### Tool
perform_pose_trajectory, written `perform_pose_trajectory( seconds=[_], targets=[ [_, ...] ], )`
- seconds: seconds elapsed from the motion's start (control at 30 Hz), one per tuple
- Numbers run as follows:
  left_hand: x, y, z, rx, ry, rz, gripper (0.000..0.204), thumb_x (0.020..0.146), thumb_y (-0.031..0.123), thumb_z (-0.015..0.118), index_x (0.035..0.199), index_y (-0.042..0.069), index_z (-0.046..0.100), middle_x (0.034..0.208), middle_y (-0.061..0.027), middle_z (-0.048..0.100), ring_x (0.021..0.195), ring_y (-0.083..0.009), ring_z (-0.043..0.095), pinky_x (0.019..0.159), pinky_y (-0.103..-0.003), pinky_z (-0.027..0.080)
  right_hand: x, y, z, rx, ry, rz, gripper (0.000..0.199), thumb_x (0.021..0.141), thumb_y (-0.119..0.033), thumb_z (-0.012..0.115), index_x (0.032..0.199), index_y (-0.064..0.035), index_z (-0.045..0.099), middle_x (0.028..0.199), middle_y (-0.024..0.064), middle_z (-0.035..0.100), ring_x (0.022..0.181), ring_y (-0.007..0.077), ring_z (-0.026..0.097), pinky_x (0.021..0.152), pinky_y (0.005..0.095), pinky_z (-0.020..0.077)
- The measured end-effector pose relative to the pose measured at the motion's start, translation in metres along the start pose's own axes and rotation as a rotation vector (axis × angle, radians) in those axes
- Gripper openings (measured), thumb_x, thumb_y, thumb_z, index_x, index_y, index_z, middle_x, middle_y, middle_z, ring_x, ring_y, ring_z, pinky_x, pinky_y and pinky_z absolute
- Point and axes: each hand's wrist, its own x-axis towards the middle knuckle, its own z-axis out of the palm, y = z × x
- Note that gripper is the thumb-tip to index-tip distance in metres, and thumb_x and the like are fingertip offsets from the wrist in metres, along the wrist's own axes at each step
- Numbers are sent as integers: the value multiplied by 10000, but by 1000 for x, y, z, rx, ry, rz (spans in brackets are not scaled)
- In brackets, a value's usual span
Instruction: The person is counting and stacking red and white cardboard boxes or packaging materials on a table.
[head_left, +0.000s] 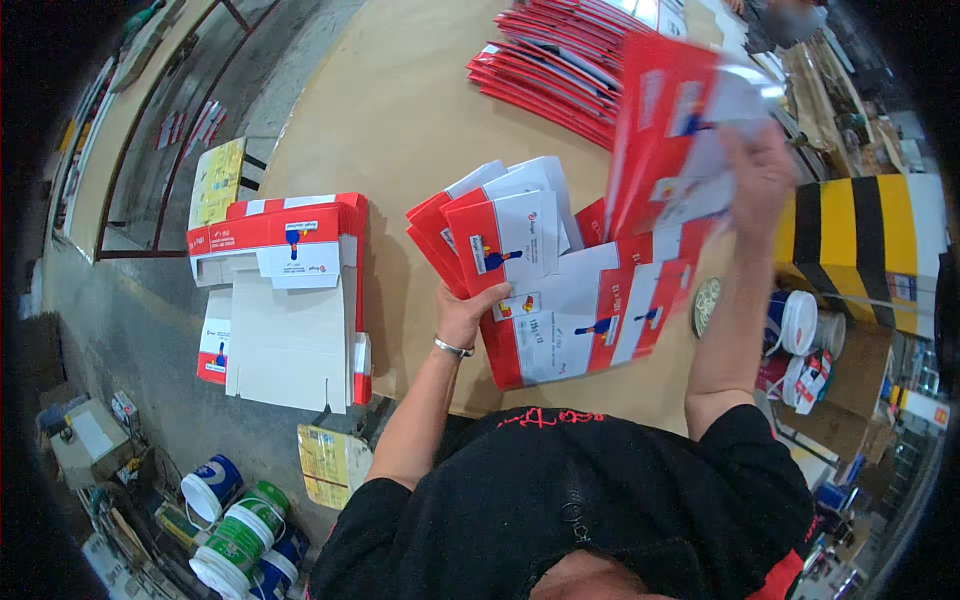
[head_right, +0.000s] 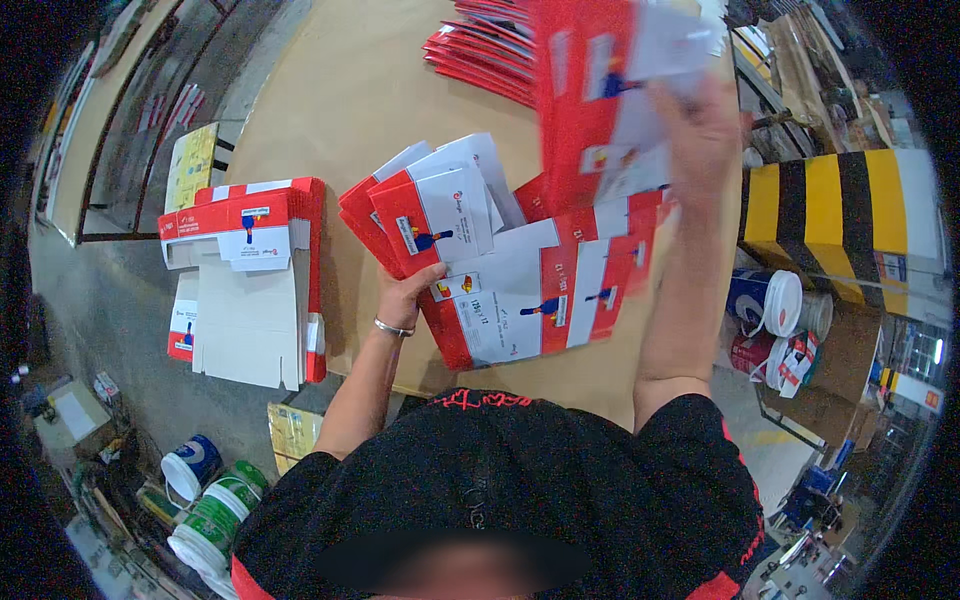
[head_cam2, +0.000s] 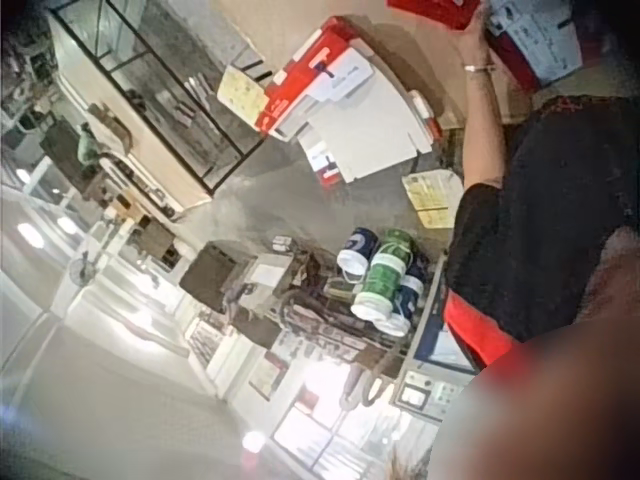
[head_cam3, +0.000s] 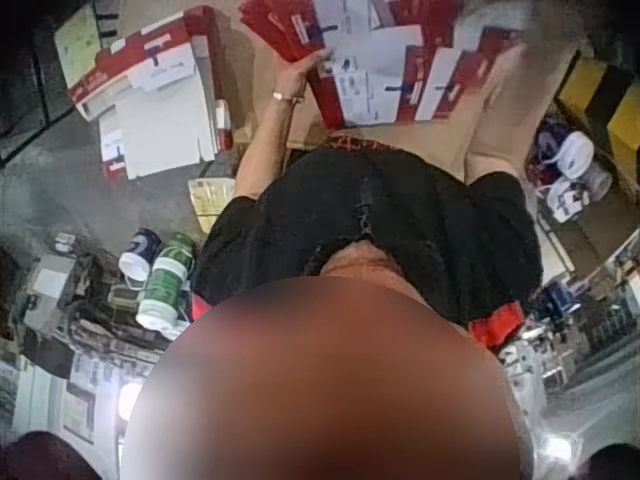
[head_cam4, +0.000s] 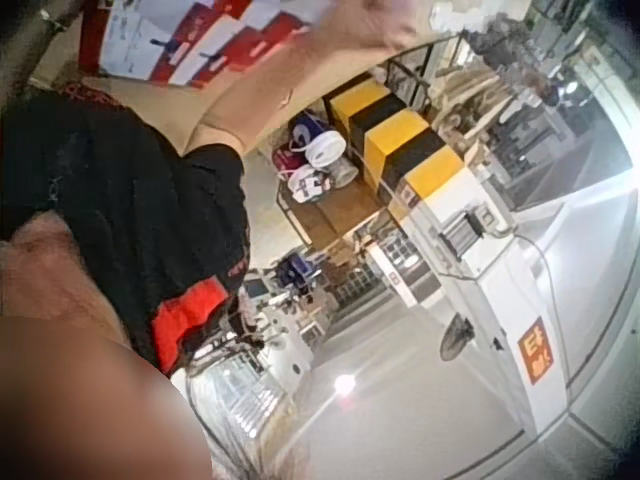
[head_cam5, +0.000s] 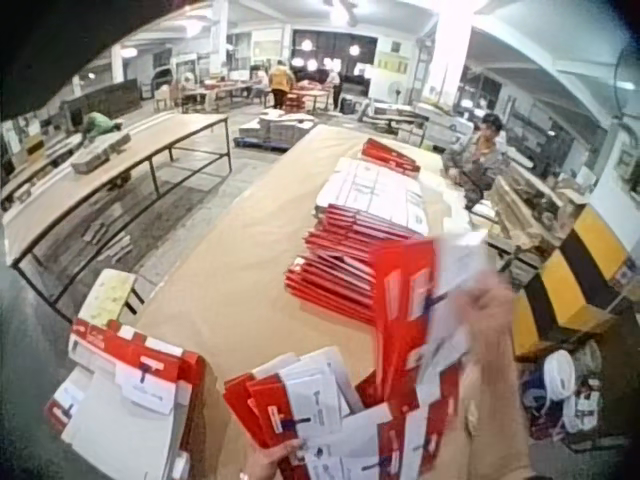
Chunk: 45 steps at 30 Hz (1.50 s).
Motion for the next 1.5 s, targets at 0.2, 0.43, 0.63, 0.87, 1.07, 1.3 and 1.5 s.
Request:
perform_pose_trajectory(
  seconds=[0.2, 0.43, 0.63, 0.87, 1.07, 1.3, 1.5],
  targets=[
    [22, -20, -9, -122, 180, -28, 349, 676, 21, 740, 994, -35, 609, 917, -103, 661, 775, -182, 644, 696, -304, 527, 16, -125, -156, -820, 396, -608, 161, 731, -115, 724, 861, -30, 684, 797, 109, 678, 767, 175, 631, 716, 292, 501],
    [54, -42, -25, -127, 277, -100, 414, 699, 66, 738, 1062, -59, 583, 1011, -153, 640, 813, -237, 650, 697, -362, 549, -25, -95, -41, -472, -179, 101, 192, 789, -150, 693, 926, -35, 623, 721, -32, 540, 619, 63, 467, 550, 245, 402],
    [56, -48, -15, 17, 240, -168, 527, 753, 333, 735, 1103, -31, 587, 1050, -118, 637, 895, -194, 624, 788, -336, 499, -120, 127, 78, 42, -206, 527, 203, 790, -82, 664, 959, 10, 600, 868, 60, 655, 768, 100, 604, 657, 254, 496],
    [39, -29, -1, 162, 32, -2, 538, 697, 164, 776, 1121, -39, 515, 1003, -153, 637, 916, -198, 620, 805, -342, 507, -145, 142, 135, -52, -150, 590, 234, 811, -81, 651, 1008, 26, 582, 874, 89, 662, 742, 109, 620, 642, 246, 507],
    [18, 26, 9, 45, -69, 68, 545, 617, 96, 809, 1082, -16, 547, 995, -121, 645, 883, -192, 632, 792, -336, 517, -69, 47, 68, -578, -332, 81, 639, 629, -291, 792, 1159, -33, 545, 1046, 143, 626, 1108, 286, 508, 943, 411, 395],
    [10, 43, -11, -33, -376, 132, 1089, 542, 280, 852, 1369, 51, 181, 1300, -144, 414, 1192, -257, 447, 1018, -402, 362, -65, -41, 27, -360, -776, -47, 807, 547, -243, 840, 1243, -82, 465, 1277, 114, 478, 1204, 297, 429, 1009, 394, 349],
    [23, 65, 11, 530, -474, 458, 683, 566, 146, 801, 1163, 53, 482, 1246, -129, 463, 1166, -242, 457, 969, -370, 382, -78, -33, 14, -324, -1017, 441, 906, 613, -217, 834, 1357, -59, 341, 1367, 123, 394, 1182, 266, 456, 990, 376, 384]
  ],
)
